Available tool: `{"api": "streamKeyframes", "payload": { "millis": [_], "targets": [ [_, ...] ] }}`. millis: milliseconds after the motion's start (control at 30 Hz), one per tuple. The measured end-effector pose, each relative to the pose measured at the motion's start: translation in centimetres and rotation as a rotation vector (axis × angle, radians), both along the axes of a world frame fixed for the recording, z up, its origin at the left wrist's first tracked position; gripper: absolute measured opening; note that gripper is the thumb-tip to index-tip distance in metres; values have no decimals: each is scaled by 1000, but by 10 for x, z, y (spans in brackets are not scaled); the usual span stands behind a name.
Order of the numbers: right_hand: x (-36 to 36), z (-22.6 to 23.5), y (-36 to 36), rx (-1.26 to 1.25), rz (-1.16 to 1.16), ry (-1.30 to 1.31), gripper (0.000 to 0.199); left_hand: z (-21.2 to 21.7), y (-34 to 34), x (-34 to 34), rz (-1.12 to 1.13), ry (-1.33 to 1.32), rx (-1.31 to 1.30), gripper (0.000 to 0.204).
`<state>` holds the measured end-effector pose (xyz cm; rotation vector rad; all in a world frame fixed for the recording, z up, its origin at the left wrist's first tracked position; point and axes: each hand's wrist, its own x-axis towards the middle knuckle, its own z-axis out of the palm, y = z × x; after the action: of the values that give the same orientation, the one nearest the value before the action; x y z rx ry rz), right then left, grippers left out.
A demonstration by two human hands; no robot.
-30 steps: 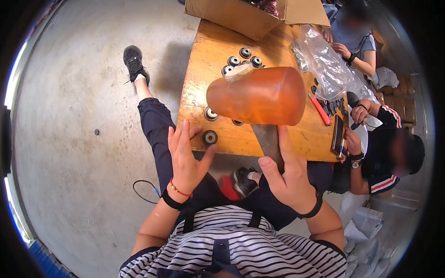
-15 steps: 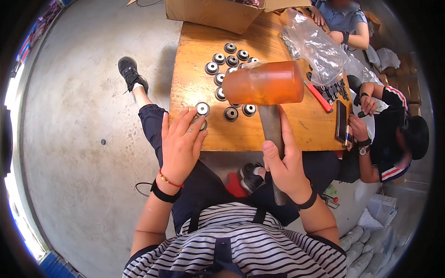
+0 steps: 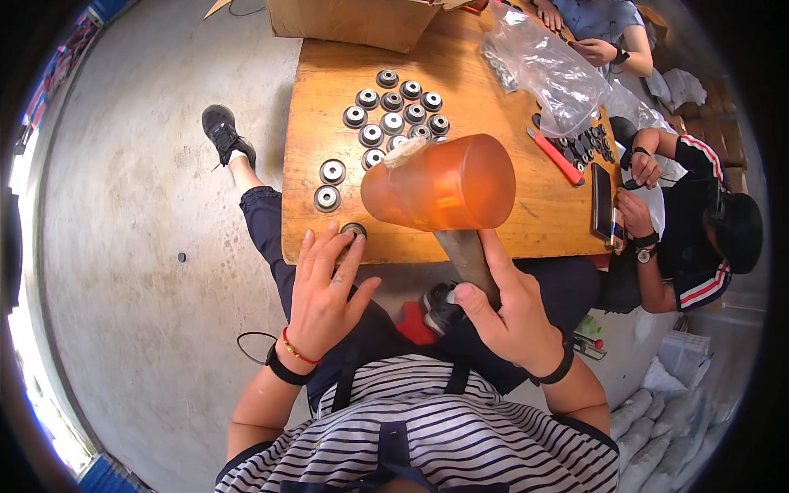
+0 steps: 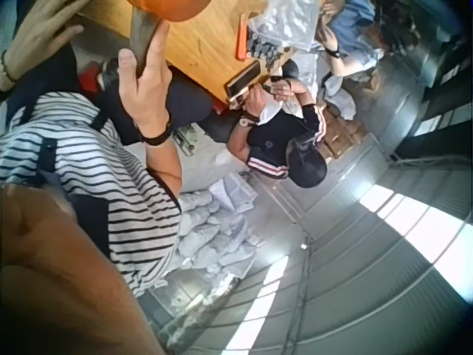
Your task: Assembling rubber gaskets with metal bushings using a rubber mallet at a workshop table.
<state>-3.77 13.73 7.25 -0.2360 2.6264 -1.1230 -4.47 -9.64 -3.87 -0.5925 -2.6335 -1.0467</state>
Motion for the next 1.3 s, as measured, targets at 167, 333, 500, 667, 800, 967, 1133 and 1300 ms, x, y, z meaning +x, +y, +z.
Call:
{"api": "streamKeyframes", "payload": {
  "millis": [167,333,500,667,800,967,1133,1300],
  "targets": [
    [-1,-38,-18,220,294,402,68,-15,-2,11,301,90,127,80],
    [-25,-46,-13,353,295,239,72,-26,-2,11,330,65,167,80],
    [1,-26,-24,-19,243,382,67,-27,-2,12,347,88,185,79],
    [-16,-41,-28,465,400,45,68,-14,4,8,352,75,134,75],
    [-5,-57,-3,-84,163,188,65,-3,-1,-15,264,57,-97,41],
    [24,-48,13,-651,-391,-3,63,20,56,-54,47,144,-25,33],
    [28,-42,27,-617,-396,23,64,-6,84,-54,-19,180,-324,42],
    [34,-43,35,-150,-138,-17,64,9,22,-1,-36,-17,-267,53]
  ]
}}
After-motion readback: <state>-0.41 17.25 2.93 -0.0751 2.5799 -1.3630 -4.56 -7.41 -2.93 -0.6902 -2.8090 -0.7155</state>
